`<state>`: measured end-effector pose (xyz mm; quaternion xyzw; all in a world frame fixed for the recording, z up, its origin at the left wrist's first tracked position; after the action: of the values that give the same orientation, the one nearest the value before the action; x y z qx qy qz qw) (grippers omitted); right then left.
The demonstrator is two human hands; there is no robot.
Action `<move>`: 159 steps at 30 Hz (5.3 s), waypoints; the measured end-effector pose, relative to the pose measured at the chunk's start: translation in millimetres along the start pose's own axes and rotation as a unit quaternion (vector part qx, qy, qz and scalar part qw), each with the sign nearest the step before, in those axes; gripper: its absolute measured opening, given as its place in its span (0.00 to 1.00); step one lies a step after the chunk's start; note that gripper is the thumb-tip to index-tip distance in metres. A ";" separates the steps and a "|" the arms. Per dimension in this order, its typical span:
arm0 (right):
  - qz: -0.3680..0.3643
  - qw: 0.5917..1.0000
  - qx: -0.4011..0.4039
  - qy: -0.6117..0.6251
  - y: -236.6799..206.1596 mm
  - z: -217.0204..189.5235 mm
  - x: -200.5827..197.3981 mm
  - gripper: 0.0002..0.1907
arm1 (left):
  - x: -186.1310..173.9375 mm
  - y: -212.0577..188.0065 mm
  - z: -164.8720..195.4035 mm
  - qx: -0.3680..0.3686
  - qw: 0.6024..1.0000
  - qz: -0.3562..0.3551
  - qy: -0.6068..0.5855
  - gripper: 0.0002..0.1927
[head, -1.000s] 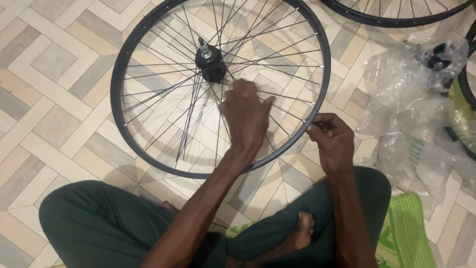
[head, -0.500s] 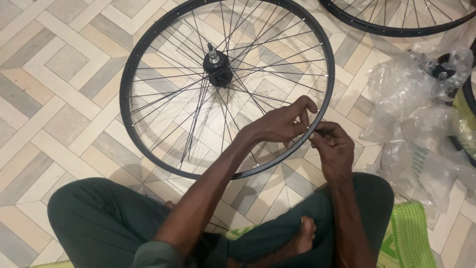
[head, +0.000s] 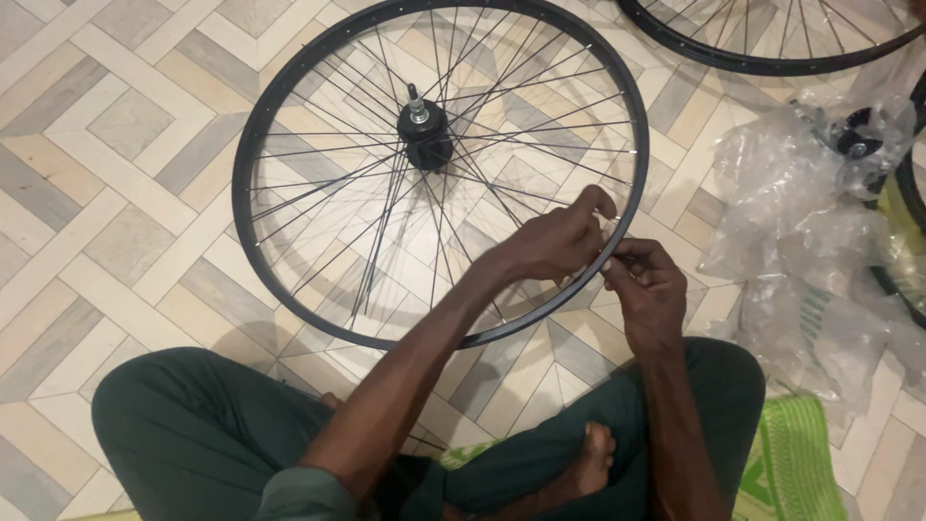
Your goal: The person sits on the floor and assembles a bicycle wheel by inserting spokes into the hub and rim, then tightening the nipples by hand. The person works methodically around the wheel, securing each spoke in sequence.
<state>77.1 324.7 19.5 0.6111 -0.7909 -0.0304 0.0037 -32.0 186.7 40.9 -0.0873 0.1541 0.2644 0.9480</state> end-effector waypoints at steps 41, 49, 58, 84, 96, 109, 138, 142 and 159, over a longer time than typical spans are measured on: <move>0.028 0.988 0.155 0.000 -23.0 0.5 -7.7 0.10 | -0.9 1.0 12.2 -0.068 0.997 0.022 0.015 0.31; -0.075 0.976 0.202 0.013 -40.1 -0.1 23.1 0.12 | 8.2 11.3 -5.0 -0.074 0.997 0.014 0.033 0.32; -0.034 0.973 0.228 0.025 -34.2 7.7 18.4 0.11 | 5.7 -56.2 16.1 0.187 0.935 0.177 0.245 0.13; 0.104 0.995 0.007 0.000 -22.3 -22.8 6.9 0.07 | -9.5 -27.9 17.6 -0.026 0.979 -0.036 -0.197 0.10; 0.011 0.988 -0.014 -0.152 -25.1 -31.4 11.4 0.04 | -11.2 -31.2 11.1 -0.026 0.972 -0.035 -0.233 0.12; 0.007 0.998 0.044 -0.049 -18.1 -28.3 13.5 0.07 | -10.6 -28.4 3.8 -0.023 0.971 -0.053 -0.233 0.12; 0.004 0.997 -0.021 -0.074 -22.7 5.9 5.7 0.09 | -4.8 -20.1 16.6 -0.040 0.988 -0.102 -0.112 0.16; 0.000 0.997 -0.040 -0.065 -22.7 4.8 7.3 0.09 | -2.0 -20.9 17.8 -0.033 0.990 -0.085 -0.108 0.15; -0.003 0.999 -0.050 -0.021 -22.7 8.6 9.6 0.09 | -3.3 -21.3 13.8 -0.034 0.988 -0.084 -0.122 0.15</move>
<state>96.3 310.1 9.4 0.6119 -0.7864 -0.0829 0.0178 -20.0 170.6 56.8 -0.0993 0.0208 0.1973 0.9751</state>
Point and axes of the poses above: each hand's wrist, its own y-axis towards the middle knuckle, its own x-axis out of the palm, z = x × y, the point moved 4 cm from there along y, towards the middle knuckle, and after that the axes turned 5 degrees about -z, right-handed, at the moved point
